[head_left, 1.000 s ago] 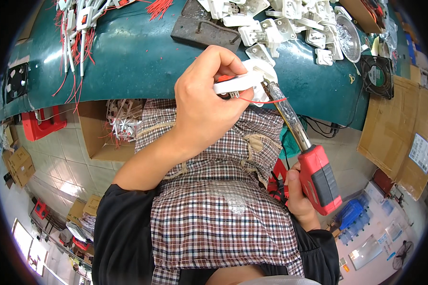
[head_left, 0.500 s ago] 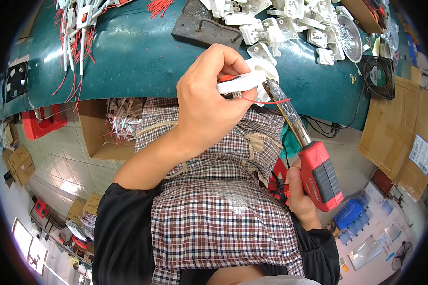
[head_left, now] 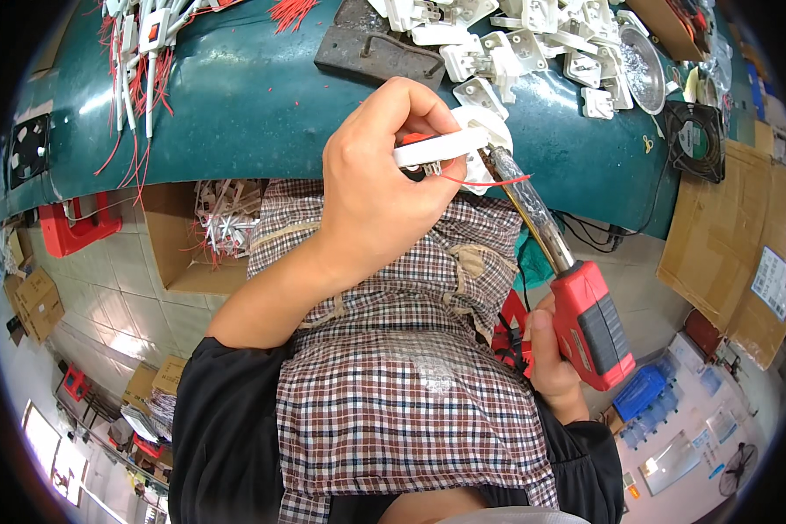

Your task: Soldering wires to electrical components and assembling light fixture housings at an industrial workbench.

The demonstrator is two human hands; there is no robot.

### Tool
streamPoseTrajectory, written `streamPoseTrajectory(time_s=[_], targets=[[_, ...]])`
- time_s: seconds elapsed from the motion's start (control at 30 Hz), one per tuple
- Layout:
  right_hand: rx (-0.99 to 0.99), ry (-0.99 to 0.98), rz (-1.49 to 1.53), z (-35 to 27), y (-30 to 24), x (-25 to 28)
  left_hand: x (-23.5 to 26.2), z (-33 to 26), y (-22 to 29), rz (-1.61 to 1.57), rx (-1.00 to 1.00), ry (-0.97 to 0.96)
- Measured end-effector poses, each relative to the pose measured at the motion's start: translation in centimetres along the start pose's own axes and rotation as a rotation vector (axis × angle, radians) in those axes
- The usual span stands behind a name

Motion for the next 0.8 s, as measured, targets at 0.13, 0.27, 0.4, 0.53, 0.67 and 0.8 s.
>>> streamPoseTrajectory(time_s=[0.13,0.27,0.4,0.53,0.67,0.8], targets=[[0.024,0.018,0.020,0.16,0.18,-0.12,0.04,0.00,-0.13,-0.036,0.016,-0.019],[0.012,-0.003,-0.016,-0.41,0.41,-0.04,0.23,0.00,-0.24,-0.093,0.054,-0.053],[0.044,0.006,-0.076,-0.72,0.27,0.08,0.33,0.00,-0.20,-0.111,0.058,-0.063],[0.015,0.001,-0.009,-0.15,0.25,-0.11,0.34,-0.04,-0.28,-0.123,0.066,-0.067],[0.012,0.018,-0.017,-0.07,-0.09,-0.04,0.47,0.09,-0.14,-0.117,0.081,-0.080],[0.008,-0.004,-0.031,-0.03,-0.35,0.11,0.55,0.22,-0.16,-0.125,0.077,-0.086]])
Point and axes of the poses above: each hand's wrist, its own z-axis towards the middle knuckle, its own x-axis out of the back of the hand, y = z × x, the point moved 3 cm from there along z, towards the middle knuckle, and after that the axes turned 11 degrees about -y, right-handed, at the moved point
